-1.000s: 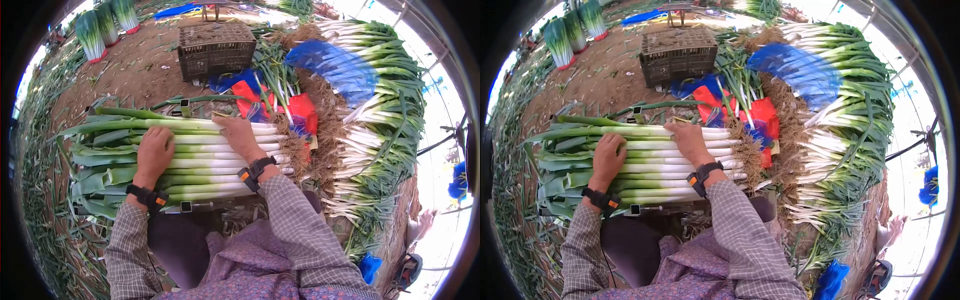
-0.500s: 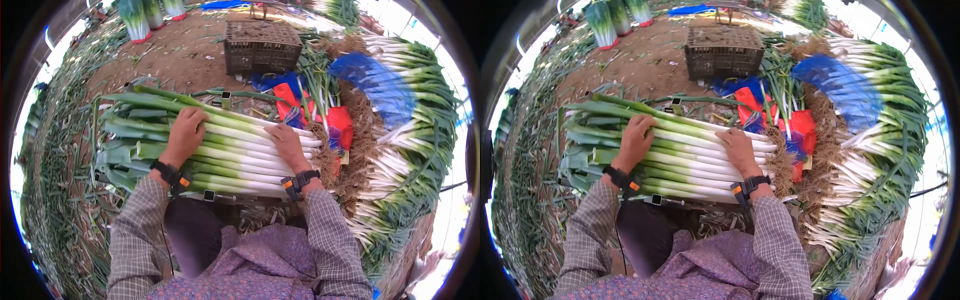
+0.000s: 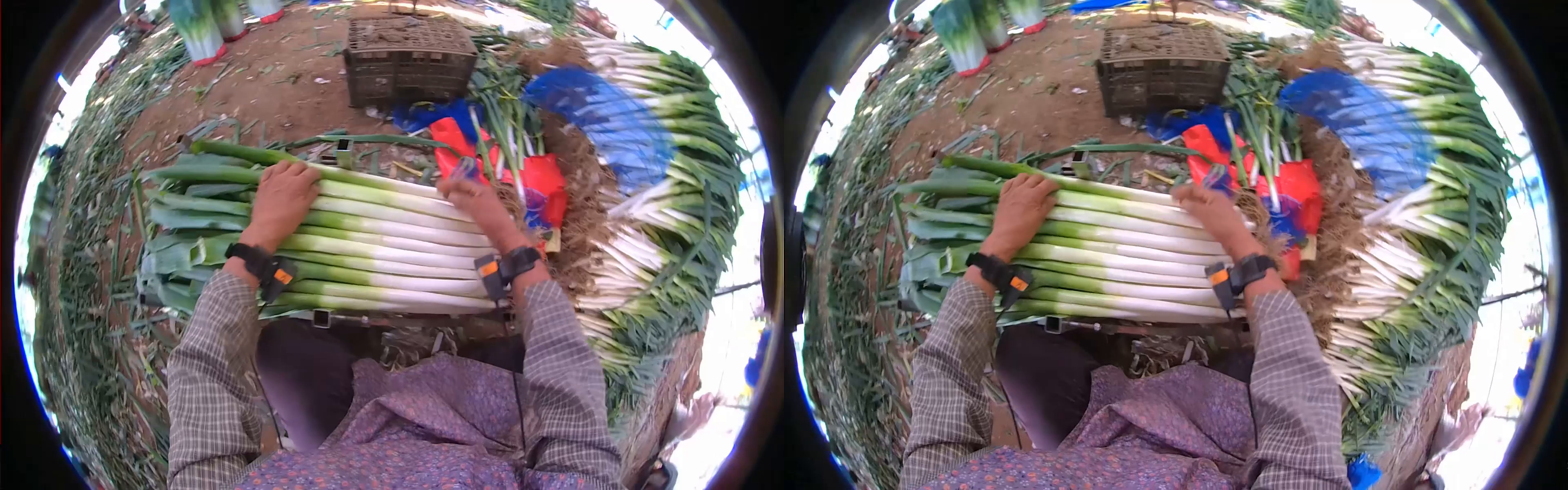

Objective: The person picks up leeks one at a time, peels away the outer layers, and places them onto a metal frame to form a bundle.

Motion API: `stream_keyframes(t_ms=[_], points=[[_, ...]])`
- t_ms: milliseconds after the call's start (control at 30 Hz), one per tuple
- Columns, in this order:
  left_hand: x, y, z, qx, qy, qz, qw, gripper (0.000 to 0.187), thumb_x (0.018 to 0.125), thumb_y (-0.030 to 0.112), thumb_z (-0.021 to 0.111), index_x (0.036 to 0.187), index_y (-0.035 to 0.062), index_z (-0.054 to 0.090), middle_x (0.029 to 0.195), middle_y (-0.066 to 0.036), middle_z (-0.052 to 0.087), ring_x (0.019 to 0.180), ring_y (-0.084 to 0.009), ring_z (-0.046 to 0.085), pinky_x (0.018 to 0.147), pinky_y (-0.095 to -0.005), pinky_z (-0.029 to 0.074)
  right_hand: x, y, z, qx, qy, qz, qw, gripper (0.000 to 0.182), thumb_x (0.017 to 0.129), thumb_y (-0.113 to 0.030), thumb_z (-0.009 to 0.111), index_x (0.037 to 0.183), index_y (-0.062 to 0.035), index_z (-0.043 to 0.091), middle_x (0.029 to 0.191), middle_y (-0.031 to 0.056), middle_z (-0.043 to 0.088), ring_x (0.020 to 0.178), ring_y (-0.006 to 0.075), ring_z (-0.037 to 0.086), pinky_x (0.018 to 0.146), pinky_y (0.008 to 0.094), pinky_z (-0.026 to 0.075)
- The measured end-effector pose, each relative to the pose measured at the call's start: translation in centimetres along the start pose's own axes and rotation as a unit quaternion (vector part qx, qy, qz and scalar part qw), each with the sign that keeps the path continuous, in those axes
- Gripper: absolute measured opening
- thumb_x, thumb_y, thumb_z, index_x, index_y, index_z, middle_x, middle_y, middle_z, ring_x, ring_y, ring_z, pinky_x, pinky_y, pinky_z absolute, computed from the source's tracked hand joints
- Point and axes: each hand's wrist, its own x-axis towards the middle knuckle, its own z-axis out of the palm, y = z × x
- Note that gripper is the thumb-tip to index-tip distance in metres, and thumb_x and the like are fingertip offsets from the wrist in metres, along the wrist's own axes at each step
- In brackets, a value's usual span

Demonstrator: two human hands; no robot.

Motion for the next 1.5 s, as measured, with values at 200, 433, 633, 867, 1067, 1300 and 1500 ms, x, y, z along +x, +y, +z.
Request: stream_keyframes(t_ms=[200, 433, 633, 867, 1067, 1300, 1500], points=[[0.3, 0.5, 0.2, -0.001, -0.013, -0.007, 1.0, 0.019, 0.088, 0.023, 0.06, 0.105, 0.0151, 0.065, 0.101, -0.002, 0.062, 0.105, -0.0245, 0.054, 0.096, -0.0415, 0.038, -4.0, -3.1, -7.0, -0.187, 0.042, -0.054, 0.98, 0.021, 0.083, -0.005, 0.064, 0.103, -0.0019, 0.067, 0.095, 0.0024, 0.067, 0.09, 0.0121, 0.06, 0.078, 0.0277, 0.049], [0.3, 0.1, 0.4, 0.01, -0.017, -0.006, 1.0, 0.022, 0.09, 0.023, 0.057, 0.107, 0.0123, 0.064, 0.103, -0.005, 0.061, 0.105, -0.027, 0.053, 0.096, -0.0425, 0.037, -2.8, -1.6, 1.3, -0.336, -0.045, -0.175, 0.924, 0.02, 0.077, -0.006, 0.069, 0.097, -0.0102, 0.07, 0.099, 0.0106, 0.058, 0.089, 0.031, 0.062, 0.08, 0.0384, 0.051], [0.2, 0.0, 0.7, 0.017, -0.002, -0.009, 1.0, 0.019, 0.091, 0.026, 0.057, 0.105, 0.0145, 0.065, 0.101, -0.003, 0.062, 0.104, -0.0244, 0.055, 0.097, -0.0409, 0.037, -3.0, -1.7, 2.0, -0.342, -0.039, -0.149, 0.927, 0.015, 0.08, -0.012, 0.068, 0.094, -0.0101, 0.066, 0.093, 0.0109, 0.057, 0.085, 0.0312, 0.062, 0.078, 0.0404, 0.051], [0.2, -0.1, 0.7, -0.004, 0.003, -0.006, 1.0, 0.019, 0.09, 0.022, 0.058, 0.105, 0.0131, 0.065, 0.102, -0.004, 0.061, 0.106, -0.0253, 0.054, 0.097, -0.041, 0.037, -1.9, -1.4, 3.8, -0.419, -0.027, -0.16, 0.893, 0.011, 0.084, -0.013, 0.062, 0.095, -0.0099, 0.062, 0.094, 0.0117, 0.058, 0.088, 0.034, 0.062, 0.076, 0.042, 0.051], [0.2, 0.0, 0.5, 0.006, 0.01, -0.004, 1.0, 0.02, 0.091, 0.025, 0.057, 0.105, 0.0136, 0.065, 0.103, -0.003, 0.062, 0.104, -0.0245, 0.055, 0.097, -0.0403, 0.037, -4.5, -1.4, 2.0, -0.285, -0.015, -0.057, 0.957, 0.012, 0.087, -0.015, 0.062, 0.095, -0.0067, 0.057, 0.088, 0.0151, 0.064, 0.081, 0.0328, 0.065, 0.07, 0.0403, 0.051], [0.3, 0.6, 0.0, -0.006, -0.005, -0.015, 1.0, 0.018, 0.09, 0.022, 0.057, 0.104, 0.0127, 0.065, 0.104, -0.003, 0.062, 0.105, -0.0249, 0.054, 0.096, -0.0407, 0.036, -17.6, -3.4, -6.3, 0.03, 0.21, 0.051, 0.976, 0.012, 0.092, -0.012, 0.06, 0.094, -0.0023, 0.052, 0.087, 0.0099, 0.066, 0.076, 0.017, 0.068, 0.068, 0.0291, 0.058], [0.3, -0.6, 0.6, 0.011, -0.006, 0.015, 1.0, 0.021, 0.085, 0.016, 0.058, 0.103, 0.009, 0.066, 0.098, -0.011, 0.064, 0.098, -0.0312, 0.058, 0.09, -0.0458, 0.041, -36.9, 2.9, -11.3, 0.062, 0.414, 0.16, 0.894, 0.016, 0.09, -0.014, 0.061, 0.098, -0.0031, 0.053, 0.093, 0.0126, 0.066, 0.076, 0.0182, 0.068, 0.068, 0.0297, 0.057]])
